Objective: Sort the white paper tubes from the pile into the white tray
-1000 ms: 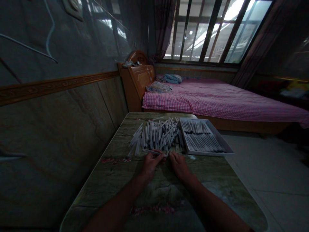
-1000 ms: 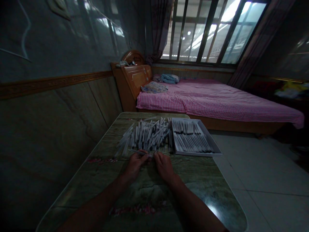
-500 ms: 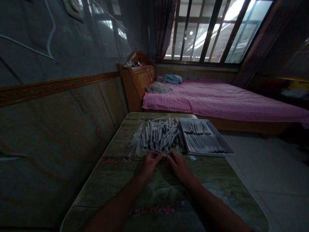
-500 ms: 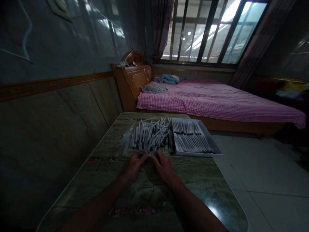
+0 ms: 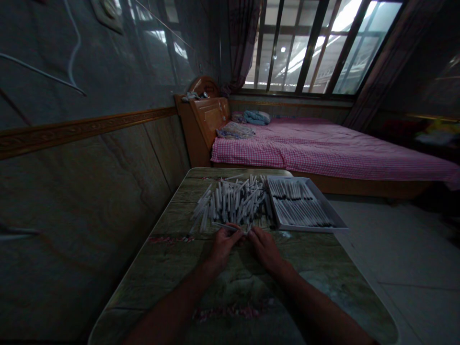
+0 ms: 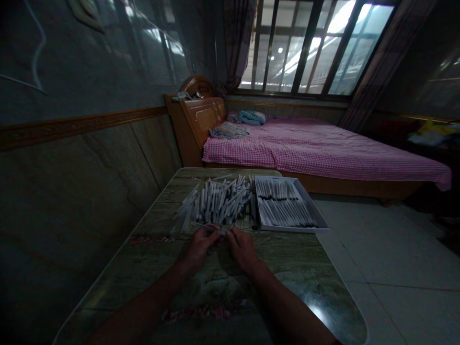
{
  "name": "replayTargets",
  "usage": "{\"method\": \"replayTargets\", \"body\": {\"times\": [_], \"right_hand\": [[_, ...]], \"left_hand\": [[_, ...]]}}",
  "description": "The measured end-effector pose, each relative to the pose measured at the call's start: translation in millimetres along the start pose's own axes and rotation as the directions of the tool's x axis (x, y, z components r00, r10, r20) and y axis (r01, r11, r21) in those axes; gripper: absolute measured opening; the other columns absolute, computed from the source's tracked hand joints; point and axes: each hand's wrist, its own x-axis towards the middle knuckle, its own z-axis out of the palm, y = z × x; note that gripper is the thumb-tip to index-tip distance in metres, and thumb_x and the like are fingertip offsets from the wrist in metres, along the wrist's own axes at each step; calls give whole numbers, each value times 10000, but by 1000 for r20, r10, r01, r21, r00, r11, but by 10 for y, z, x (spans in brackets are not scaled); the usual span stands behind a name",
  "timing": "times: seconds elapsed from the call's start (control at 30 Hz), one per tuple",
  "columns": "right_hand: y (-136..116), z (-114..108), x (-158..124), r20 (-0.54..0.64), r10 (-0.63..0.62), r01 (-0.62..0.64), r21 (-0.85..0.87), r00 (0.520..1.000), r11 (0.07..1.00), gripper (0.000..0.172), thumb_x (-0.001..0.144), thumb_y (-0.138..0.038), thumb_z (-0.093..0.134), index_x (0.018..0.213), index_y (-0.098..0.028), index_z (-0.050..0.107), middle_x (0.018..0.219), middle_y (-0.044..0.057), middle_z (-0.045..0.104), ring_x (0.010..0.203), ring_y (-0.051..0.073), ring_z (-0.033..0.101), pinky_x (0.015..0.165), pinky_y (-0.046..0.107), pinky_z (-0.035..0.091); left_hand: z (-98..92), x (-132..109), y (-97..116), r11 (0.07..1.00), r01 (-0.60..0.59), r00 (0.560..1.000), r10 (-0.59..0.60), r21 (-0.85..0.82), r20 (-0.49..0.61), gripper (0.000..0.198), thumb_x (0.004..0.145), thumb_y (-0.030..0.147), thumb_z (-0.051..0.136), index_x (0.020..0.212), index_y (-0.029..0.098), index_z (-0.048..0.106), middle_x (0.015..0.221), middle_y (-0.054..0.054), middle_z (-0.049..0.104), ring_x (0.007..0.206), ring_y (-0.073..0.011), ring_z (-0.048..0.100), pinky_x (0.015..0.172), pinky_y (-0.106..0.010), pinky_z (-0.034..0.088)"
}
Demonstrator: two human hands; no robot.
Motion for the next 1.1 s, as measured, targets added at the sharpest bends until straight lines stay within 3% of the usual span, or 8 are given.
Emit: {"method": "replayTargets", "body": {"times": [0.23,0.43,0.77,1.0,1.1], "right_hand": [[17,-20,31,77,94,-102,110,993,989,438,952,-483,395,603,-226,459,564,-29,446,566,142,426,529,254,320],[-34,-18,34,90,57,-67,111,994,992,391,925,-485,412,657,-219,512,635,-12,514,632,156,467,602,270,347],[-42,-76,54,289,165,-262,339,943,904,496,875,-645,450,646,-215,544,534,-36,432,499,125,372,456,234,278],[-74,-54,50,253,112,-206,383,961,901,535,809,-709,529,619,-212,477,551,-51,423,513,104,373,446,204,285],[-64,-63,61,241,143,-239,435,960,868,546,776,-718,565,604,-212,457,519,-67,391,474,88,333,423,199,255]], "left_hand": [[-9,11,-16,998,-15,1000,14,67,25,362,571,457,803,736,200,609,610,10,658,578,-154,615,517,-236,438],[-24,11,-17,991,-9,1000,7,133,16,352,581,431,796,752,189,606,573,27,628,514,-125,570,484,-217,391],[-11,40,-15,985,-63,996,51,163,79,347,570,445,789,697,195,586,540,30,626,474,-122,548,462,-224,416],[-5,41,-38,960,-125,992,117,250,47,266,577,372,780,676,179,625,509,53,549,474,-101,491,463,-208,376],[4,28,-44,962,-103,995,97,253,35,274,567,343,782,731,184,633,536,54,560,476,-106,501,454,-206,376]]}}
